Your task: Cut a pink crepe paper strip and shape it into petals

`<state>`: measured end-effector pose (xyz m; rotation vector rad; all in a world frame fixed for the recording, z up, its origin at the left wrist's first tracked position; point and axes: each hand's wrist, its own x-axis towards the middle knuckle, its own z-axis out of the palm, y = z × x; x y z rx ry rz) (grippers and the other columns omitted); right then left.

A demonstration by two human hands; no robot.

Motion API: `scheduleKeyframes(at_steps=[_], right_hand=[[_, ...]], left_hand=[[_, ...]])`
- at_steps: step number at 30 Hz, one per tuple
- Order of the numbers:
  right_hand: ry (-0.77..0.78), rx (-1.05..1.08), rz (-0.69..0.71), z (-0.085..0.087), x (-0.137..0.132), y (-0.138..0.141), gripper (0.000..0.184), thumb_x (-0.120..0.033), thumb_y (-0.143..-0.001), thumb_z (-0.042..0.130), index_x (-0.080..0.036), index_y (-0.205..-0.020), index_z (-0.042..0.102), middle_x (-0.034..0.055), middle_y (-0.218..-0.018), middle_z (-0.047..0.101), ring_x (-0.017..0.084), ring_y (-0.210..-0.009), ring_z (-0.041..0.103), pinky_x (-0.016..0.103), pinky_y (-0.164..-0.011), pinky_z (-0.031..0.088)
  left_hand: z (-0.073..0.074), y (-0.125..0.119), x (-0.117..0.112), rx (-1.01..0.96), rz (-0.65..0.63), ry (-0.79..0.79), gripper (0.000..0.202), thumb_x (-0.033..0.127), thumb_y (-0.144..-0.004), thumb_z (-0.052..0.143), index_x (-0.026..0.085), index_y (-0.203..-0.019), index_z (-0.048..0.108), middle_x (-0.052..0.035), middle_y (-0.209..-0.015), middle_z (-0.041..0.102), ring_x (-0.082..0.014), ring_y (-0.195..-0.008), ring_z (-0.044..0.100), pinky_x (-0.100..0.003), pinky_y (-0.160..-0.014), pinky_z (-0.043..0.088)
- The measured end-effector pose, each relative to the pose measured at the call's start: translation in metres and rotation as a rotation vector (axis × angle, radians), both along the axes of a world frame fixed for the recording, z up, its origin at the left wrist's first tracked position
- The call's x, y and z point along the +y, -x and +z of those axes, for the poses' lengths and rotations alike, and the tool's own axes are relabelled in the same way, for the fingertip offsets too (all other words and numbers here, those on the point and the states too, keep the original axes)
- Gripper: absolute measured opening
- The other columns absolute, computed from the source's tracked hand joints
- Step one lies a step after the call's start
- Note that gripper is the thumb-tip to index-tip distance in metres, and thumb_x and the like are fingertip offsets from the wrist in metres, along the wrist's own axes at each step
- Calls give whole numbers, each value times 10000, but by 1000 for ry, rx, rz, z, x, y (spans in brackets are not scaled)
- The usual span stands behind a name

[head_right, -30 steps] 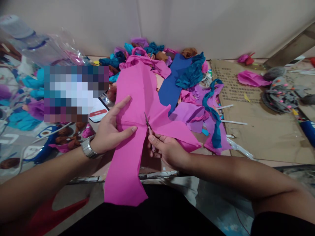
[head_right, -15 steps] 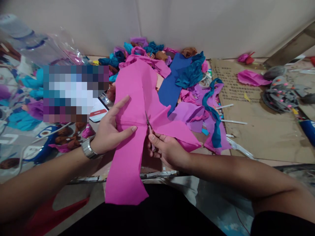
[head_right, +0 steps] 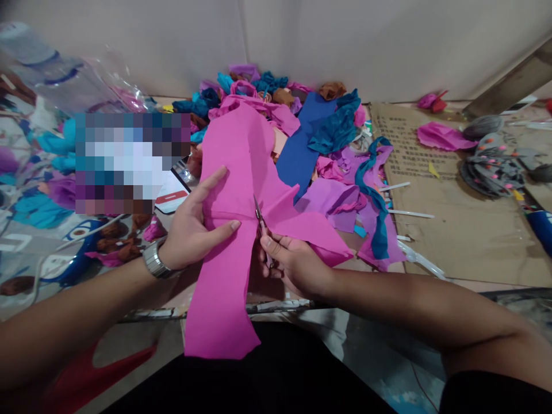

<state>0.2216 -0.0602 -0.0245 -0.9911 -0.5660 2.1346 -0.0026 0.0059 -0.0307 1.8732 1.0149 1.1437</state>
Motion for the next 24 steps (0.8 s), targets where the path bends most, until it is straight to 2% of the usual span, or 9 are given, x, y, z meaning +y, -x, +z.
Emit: scheduleKeyframes(at_steps=[9,16,24], right_hand=[[-25,-24,15,0,0,0,466,-528,-768,903,-160,-783,617,-36,-687,580,78,-569,520,236,-538,307],[21,-8,-28,3,0,0,453,-499,-749,928,-156,-828,644,-33,-727,608,75,-594,539,226,-576,371],[29,38,-38,5,1,-1,436,-460,-746,944,-169,-882,649,-38,-748,626,74,-600,546,220,-590,382]], left_hand=[[-3,1,1,34,1,-51,896,377,-837,850,280,-1616,417,-101,-1679,434,-348,-1577,388,-555,-1349,284],[-2,0,-1,30,5,-37,898,415,-837,851,276,-1612,419,-117,-1677,433,-353,-1574,392,-561,-1345,290],[-1,-1,-2,66,16,-54,901,428,-845,840,254,-1616,407,-134,-1669,441,-342,-1565,411,-562,-1334,307]])
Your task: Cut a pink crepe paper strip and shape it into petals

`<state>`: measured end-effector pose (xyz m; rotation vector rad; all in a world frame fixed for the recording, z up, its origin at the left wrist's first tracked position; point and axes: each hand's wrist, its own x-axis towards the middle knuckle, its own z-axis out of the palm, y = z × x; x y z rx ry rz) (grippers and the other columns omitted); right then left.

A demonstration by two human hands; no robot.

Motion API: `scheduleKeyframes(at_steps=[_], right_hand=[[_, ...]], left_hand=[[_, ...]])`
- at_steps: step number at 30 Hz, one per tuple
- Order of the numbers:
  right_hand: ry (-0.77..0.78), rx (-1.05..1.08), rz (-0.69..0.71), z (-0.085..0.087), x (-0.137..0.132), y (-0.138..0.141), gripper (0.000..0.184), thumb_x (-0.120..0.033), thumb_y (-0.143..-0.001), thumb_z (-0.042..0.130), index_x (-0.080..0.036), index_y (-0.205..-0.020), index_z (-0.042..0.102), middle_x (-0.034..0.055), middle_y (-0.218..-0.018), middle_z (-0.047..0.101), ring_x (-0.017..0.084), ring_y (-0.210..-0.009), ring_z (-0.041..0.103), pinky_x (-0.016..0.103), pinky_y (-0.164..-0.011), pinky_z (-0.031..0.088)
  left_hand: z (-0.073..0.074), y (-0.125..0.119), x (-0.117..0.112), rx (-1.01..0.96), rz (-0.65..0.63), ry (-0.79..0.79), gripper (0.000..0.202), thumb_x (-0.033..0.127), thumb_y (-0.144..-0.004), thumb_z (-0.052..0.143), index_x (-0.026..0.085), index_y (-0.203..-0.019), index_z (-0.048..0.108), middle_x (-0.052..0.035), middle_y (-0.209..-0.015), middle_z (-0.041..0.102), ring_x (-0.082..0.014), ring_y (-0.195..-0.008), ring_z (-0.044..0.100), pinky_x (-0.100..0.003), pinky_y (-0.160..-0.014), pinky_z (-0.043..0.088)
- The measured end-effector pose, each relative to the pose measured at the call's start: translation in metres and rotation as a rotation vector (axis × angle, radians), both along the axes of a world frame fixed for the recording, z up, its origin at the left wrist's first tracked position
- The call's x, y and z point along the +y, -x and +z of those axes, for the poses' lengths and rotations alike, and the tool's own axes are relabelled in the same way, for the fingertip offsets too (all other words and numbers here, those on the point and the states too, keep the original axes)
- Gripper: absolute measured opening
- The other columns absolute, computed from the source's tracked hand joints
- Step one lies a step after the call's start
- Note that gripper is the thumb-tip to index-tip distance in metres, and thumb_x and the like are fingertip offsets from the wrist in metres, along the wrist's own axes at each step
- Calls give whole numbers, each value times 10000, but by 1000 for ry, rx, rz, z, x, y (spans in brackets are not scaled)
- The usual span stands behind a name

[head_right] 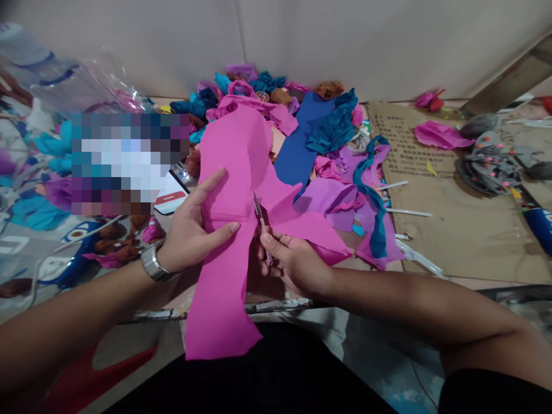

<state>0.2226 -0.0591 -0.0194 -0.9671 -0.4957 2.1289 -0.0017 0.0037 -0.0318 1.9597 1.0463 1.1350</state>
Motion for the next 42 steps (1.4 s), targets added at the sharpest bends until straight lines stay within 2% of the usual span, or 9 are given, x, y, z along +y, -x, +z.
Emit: scheduleKeyframes(at_steps=[5,10,13,21,25,29,32,37,42], right_hand=[[-4,-38,-10,1,0,-1,448,-469,-733,945,-175,-891,647,-38,-750,630,82,-589,544,235,-571,343],[-47,-101,44,-1,1,-2,472,-562,-803,862,-159,-770,621,-30,-666,577,85,-528,508,275,-527,243],[-54,-96,39,-3,1,-3,457,-549,-804,864,-165,-805,617,-29,-709,594,83,-524,517,279,-519,210],[-103,-53,17,-4,3,-3,407,-506,-831,849,-169,-856,623,-31,-756,599,80,-567,526,259,-527,282],[-127,-72,37,-3,3,-4,416,-532,-869,802,-159,-811,627,-22,-755,595,83,-546,537,267,-511,259],[-138,-78,61,-2,4,-6,395,-533,-912,758,-165,-833,640,-12,-756,612,84,-541,522,267,-509,263],[-161,-64,92,-5,5,-5,380,-547,-919,747,-174,-942,681,21,-837,682,102,-584,544,262,-509,287],[-189,-70,141,-17,6,-4,443,-586,-877,789,-150,-928,730,53,-794,724,133,-672,608,257,-564,364],[-138,-73,168,-28,5,-6,485,-605,-845,818,-160,-1015,725,64,-823,770,140,-627,630,276,-566,354]], left_hand=[[2,0,-1,12,-21,-18,915,437,-843,844,263,-1623,396,-132,-1661,452,-349,-1545,442,-557,-1325,333],[0,3,1,2,-6,-23,913,425,-837,851,261,-1619,409,-126,-1667,444,-359,-1563,409,-567,-1333,312],[-1,3,3,-19,-12,-11,895,382,-843,844,260,-1618,414,-122,-1673,437,-347,-1573,395,-565,-1335,309],[-4,0,0,-28,-72,44,884,350,-831,855,264,-1608,443,-126,-1645,482,-341,-1536,457,-564,-1310,357],[-2,2,0,-17,-97,79,861,383,-829,863,268,-1590,476,-119,-1634,499,-336,-1522,478,-548,-1307,370],[6,2,2,-79,-16,114,643,423,-921,769,273,-1514,572,-101,-1578,571,-301,-1499,514,-502,-1275,436],[9,2,4,-93,78,162,501,476,-952,721,270,-1406,668,-91,-1475,665,-288,-1380,629,-490,-1208,517],[8,2,8,-51,194,170,422,460,-878,812,255,-1243,758,-65,-1276,772,-267,-1184,728,-491,-1149,557],[10,1,7,-11,173,147,388,418,-826,856,229,-1155,777,-60,-1188,787,-257,-1130,731,-461,-1081,591]])
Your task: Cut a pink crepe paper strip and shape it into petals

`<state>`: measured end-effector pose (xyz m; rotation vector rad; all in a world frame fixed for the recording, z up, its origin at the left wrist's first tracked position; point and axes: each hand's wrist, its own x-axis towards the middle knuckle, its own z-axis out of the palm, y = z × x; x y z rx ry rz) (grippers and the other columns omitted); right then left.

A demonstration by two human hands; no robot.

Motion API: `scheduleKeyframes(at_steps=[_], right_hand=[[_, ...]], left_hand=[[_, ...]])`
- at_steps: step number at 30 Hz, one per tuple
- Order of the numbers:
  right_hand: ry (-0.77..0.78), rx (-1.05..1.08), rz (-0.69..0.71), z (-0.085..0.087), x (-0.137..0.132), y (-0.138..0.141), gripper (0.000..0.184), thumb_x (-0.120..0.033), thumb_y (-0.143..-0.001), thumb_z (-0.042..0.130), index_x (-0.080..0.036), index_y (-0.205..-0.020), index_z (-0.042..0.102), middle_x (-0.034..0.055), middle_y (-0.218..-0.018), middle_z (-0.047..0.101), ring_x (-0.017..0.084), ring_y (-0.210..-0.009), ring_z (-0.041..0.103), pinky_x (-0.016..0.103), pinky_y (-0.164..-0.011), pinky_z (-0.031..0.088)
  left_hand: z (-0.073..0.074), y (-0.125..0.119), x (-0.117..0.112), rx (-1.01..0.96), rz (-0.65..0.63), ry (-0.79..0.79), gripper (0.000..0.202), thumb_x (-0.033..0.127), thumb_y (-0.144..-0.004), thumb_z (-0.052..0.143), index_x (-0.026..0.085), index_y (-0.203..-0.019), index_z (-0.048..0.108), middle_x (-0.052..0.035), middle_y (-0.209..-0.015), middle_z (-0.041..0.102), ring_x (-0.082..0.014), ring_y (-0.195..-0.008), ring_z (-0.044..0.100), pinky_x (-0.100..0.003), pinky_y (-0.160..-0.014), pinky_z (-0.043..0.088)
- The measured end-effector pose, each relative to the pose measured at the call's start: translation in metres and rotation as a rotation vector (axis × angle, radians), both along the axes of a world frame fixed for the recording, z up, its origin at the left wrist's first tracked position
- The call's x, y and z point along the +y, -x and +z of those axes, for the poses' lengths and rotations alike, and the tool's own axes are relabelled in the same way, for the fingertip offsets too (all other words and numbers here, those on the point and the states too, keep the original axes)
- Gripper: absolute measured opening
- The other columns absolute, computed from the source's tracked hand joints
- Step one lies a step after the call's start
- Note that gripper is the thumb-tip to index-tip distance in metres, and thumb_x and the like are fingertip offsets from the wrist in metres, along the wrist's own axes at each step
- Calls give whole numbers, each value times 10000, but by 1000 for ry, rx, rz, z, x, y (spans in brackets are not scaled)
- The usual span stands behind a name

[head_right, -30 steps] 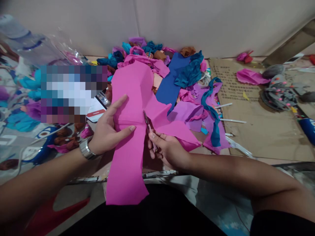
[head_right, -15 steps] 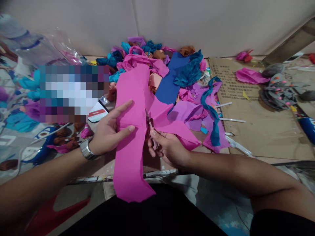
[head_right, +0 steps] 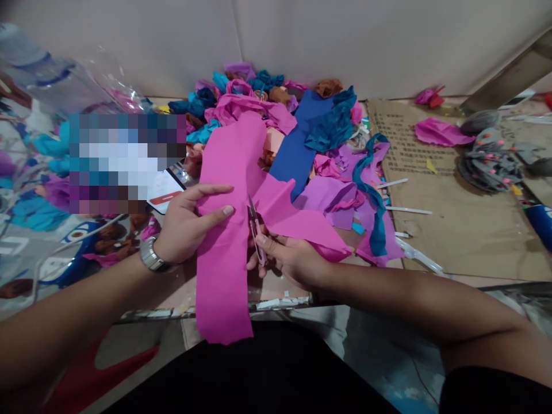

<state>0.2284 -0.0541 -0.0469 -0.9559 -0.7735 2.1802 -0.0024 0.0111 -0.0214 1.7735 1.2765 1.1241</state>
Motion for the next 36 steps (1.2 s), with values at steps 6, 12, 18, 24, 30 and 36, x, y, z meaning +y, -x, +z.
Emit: scheduleKeyframes(at_steps=[6,12,18,24,30,36], right_hand=[[-52,-46,2,2,0,-1,433,-566,-847,829,-155,-961,756,61,-876,748,142,-699,636,282,-585,382],[-58,-56,5,4,0,0,454,-598,-837,823,-179,-988,737,38,-834,745,146,-697,636,290,-606,381],[-116,-119,48,4,2,1,501,-671,-818,797,-182,-878,707,40,-809,726,148,-663,611,311,-579,341],[-114,-100,29,6,0,2,473,-630,-828,810,-190,-968,709,27,-799,723,146,-660,622,306,-584,335],[-118,-113,27,13,0,3,473,-629,-822,814,-184,-912,680,27,-770,710,134,-621,588,308,-566,306],[-104,-108,11,16,-1,3,461,-617,-812,828,-191,-912,685,22,-759,702,135,-613,578,312,-561,306]], left_hand=[[0,0,0,-5,11,-5,397,434,-815,860,234,-1145,766,-55,-1183,779,-262,-1136,720,-474,-1094,578],[-1,0,-1,0,35,-10,390,452,-819,855,244,-1135,759,-54,-1166,768,-271,-1130,716,-493,-1106,567],[0,1,-1,21,45,-33,353,420,-840,835,256,-1144,760,-45,-1171,767,-258,-1118,714,-467,-1093,573],[-1,2,-1,22,68,-40,366,406,-844,834,254,-1169,761,-41,-1196,772,-254,-1126,712,-463,-1094,567],[-4,3,0,0,63,-38,450,397,-855,827,257,-1270,722,-53,-1321,738,-273,-1237,684,-484,-1165,529],[-5,0,0,-43,17,-42,583,429,-853,832,241,-1375,651,-89,-1439,673,-292,-1373,617,-499,-1233,475]])
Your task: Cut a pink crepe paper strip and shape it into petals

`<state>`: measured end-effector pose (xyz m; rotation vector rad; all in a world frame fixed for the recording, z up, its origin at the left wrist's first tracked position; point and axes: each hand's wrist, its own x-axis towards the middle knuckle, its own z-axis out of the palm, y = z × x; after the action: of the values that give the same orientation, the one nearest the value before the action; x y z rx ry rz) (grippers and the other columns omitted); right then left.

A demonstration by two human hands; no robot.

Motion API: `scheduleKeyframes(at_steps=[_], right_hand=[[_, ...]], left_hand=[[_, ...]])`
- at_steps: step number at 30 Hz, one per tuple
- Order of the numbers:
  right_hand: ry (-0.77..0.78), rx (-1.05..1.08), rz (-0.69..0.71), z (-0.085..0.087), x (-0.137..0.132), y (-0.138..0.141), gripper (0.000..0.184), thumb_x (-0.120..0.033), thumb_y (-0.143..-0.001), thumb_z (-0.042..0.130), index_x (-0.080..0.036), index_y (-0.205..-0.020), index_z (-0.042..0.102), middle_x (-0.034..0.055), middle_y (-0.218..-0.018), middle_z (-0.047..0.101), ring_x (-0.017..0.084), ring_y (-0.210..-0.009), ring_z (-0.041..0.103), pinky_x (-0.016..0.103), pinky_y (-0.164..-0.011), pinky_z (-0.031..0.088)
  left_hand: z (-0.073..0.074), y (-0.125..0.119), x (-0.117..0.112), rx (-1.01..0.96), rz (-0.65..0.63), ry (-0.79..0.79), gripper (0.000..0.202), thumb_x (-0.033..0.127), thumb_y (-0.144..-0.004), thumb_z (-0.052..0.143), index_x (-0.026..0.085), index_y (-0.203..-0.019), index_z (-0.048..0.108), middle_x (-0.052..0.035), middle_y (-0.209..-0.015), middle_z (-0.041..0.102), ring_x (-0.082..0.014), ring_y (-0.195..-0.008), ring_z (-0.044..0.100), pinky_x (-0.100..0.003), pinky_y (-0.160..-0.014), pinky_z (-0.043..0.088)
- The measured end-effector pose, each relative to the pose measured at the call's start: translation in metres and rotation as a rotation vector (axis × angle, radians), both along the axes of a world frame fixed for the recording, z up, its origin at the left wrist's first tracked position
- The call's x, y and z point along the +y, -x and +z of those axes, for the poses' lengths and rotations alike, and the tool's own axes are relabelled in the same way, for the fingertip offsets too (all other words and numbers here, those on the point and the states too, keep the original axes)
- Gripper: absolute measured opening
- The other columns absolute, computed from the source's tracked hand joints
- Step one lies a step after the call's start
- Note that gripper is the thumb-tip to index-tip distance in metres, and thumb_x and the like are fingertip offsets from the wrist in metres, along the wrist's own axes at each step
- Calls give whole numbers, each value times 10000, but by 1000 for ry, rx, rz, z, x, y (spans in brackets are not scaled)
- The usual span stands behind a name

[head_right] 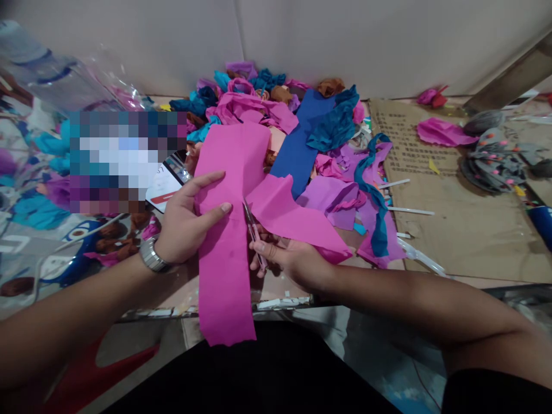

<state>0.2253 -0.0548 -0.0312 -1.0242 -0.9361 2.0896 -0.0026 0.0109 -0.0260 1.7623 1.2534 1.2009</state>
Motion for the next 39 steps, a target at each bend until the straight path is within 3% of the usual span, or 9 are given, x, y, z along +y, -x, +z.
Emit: scheduleKeyframes(at_steps=[14,23,29,34,39], right_hand=[[-45,-31,6,-1,1,-2,459,-632,-845,793,-187,-894,691,25,-762,704,126,-593,555,302,-555,322],[-90,-75,44,-14,2,-6,534,-703,-888,709,-170,-879,701,23,-745,680,124,-604,542,295,-552,360],[-37,22,9,-14,1,-6,411,-604,-911,745,-200,-947,678,10,-804,689,140,-663,612,302,-611,415],[60,55,-50,-7,1,-3,445,-587,-824,842,-183,-921,683,-4,-735,674,125,-612,600,289,-561,346],[118,131,-95,-7,2,-1,493,-549,-738,926,-188,-972,686,-38,-709,670,118,-592,615,286,-588,404]], left_hand=[[1,-1,-1,18,-24,-15,613,388,-856,835,226,-1408,625,-111,-1468,652,-298,-1405,596,-505,-1255,451],[2,-4,-9,31,-80,-52,583,385,-903,790,206,-1431,621,-123,-1466,658,-290,-1382,620,-480,-1212,506],[-3,-5,-14,-21,-123,-71,611,377,-947,740,237,-1511,552,-122,-1563,576,-305,-1467,546,-507,-1248,467],[-3,-3,-17,-25,-180,-95,646,399,-967,714,257,-1559,498,-122,-1612,522,-322,-1511,493,-538,-1283,413],[-4,-3,-19,-22,-193,-102,668,396,-975,701,262,-1584,464,-121,-1635,491,-330,-1531,463,-552,-1294,392]])
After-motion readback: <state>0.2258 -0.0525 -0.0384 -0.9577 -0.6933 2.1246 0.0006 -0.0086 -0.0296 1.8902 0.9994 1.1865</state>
